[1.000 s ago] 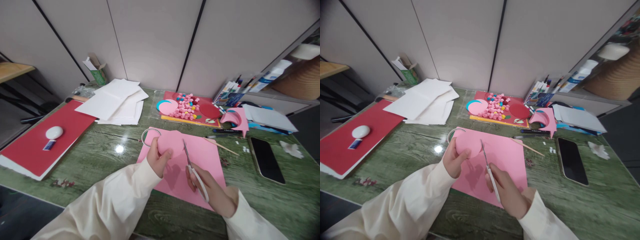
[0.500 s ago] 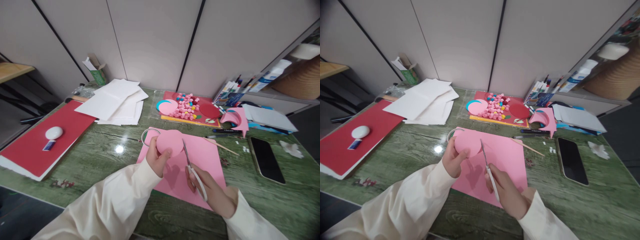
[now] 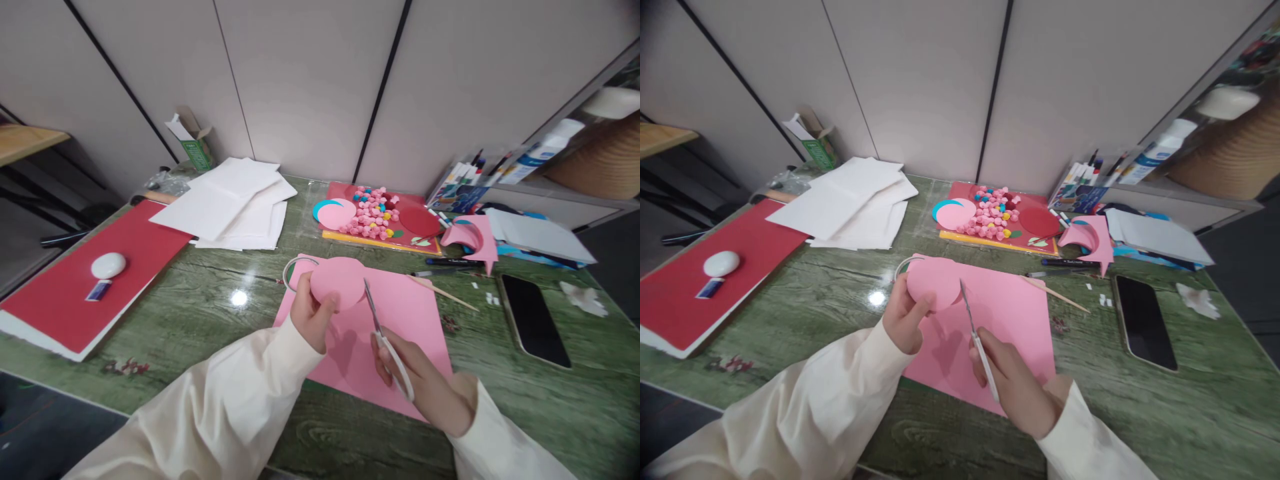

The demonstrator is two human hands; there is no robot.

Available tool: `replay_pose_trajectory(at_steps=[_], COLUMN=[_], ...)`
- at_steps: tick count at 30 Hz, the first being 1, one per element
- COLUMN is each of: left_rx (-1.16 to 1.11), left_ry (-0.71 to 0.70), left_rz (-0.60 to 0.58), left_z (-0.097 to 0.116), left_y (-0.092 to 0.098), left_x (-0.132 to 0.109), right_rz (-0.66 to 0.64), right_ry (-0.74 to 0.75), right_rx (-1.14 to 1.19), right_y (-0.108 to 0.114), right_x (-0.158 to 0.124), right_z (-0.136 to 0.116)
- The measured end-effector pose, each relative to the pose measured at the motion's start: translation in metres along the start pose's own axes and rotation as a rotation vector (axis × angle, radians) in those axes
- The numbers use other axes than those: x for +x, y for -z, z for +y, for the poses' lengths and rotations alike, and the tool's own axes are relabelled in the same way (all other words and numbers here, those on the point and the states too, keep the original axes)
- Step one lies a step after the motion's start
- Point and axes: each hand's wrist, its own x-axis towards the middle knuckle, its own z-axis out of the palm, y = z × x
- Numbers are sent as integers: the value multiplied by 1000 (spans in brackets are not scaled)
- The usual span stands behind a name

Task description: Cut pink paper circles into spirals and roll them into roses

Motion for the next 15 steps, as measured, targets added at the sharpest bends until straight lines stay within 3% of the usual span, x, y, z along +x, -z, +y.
replay_pose_trajectory(at_steps=[15], left_rx=[24], left_ry=[2], left_rz=[-48], left_z=[6], left_y=[-2], left_x=[-5], right_rz=[-46], right_ry=[18], right_rx=[13], right_y=[2], right_x=[1], right_z=[-1])
